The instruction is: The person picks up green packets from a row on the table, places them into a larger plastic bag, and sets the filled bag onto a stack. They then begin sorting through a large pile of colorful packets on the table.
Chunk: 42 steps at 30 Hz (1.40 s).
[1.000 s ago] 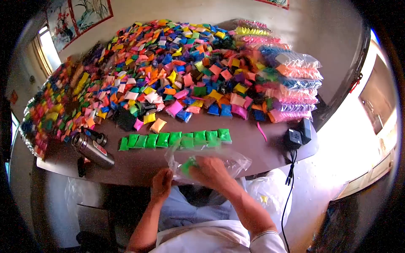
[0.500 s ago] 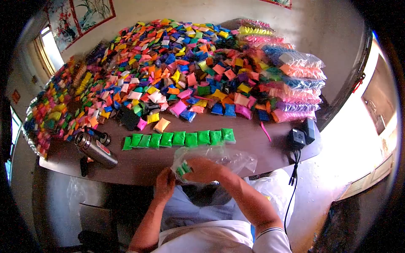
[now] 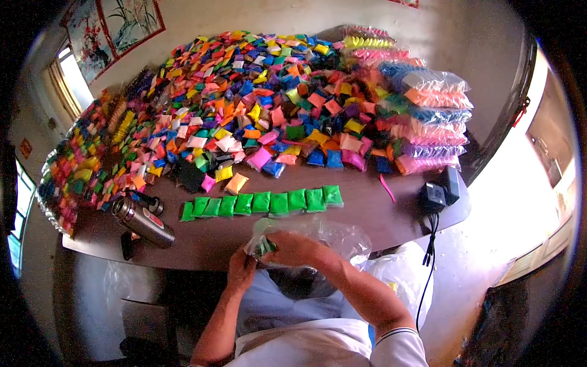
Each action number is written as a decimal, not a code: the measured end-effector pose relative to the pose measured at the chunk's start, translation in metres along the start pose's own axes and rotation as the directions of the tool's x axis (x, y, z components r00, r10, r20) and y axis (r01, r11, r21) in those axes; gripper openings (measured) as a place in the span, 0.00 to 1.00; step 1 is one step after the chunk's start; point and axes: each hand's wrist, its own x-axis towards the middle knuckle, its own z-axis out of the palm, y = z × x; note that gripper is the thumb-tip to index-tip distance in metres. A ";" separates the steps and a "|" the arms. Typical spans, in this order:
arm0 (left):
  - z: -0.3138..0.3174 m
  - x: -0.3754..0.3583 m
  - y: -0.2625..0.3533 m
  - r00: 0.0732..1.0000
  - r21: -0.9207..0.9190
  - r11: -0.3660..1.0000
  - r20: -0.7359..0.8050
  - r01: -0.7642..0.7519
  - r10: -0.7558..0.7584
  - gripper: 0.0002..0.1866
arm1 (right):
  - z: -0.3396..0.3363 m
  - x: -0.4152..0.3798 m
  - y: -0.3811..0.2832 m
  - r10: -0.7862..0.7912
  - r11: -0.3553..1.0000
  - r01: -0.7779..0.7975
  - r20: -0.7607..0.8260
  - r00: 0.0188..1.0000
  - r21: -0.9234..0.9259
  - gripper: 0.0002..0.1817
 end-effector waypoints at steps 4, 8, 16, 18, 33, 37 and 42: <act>0.001 0.002 0.006 0.998 -0.028 0.998 -0.030 -0.049 0.048 0.12 | 0.004 0.002 0.006 -0.005 0.997 0.004 -0.015 1.000 -0.076 0.23; -0.007 0.001 -0.003 0.993 -0.110 0.990 0.078 0.094 -0.086 0.16 | 0.010 0.002 0.000 0.081 0.967 -0.088 -0.037 0.996 -0.241 0.23; -0.004 0.005 0.012 0.996 -0.084 0.993 0.021 0.088 -0.086 0.15 | 0.028 0.014 0.006 0.065 0.981 -0.070 -0.037 0.997 -0.183 0.23; -0.001 0.002 0.003 0.999 -0.048 0.999 -0.036 -0.023 0.021 0.15 | 0.027 0.014 0.005 0.097 0.967 -0.092 0.011 0.995 -0.236 0.23; 0.005 -0.002 -0.007 0.995 0.095 0.994 -0.084 -0.049 0.057 0.15 | -0.051 -0.090 -0.069 -0.241 0.949 0.254 0.092 0.966 -0.186 0.13; 0.002 -0.004 0.006 0.997 0.148 0.989 -0.073 0.007 0.004 0.15 | -0.093 -0.145 -0.070 -0.375 0.704 0.512 -0.355 0.856 0.491 0.14; 0.003 -0.006 0.003 0.997 0.157 0.987 -0.081 0.021 -0.008 0.15 | -0.133 -0.085 0.028 0.134 0.991 -0.100 -0.624 0.770 0.089 0.14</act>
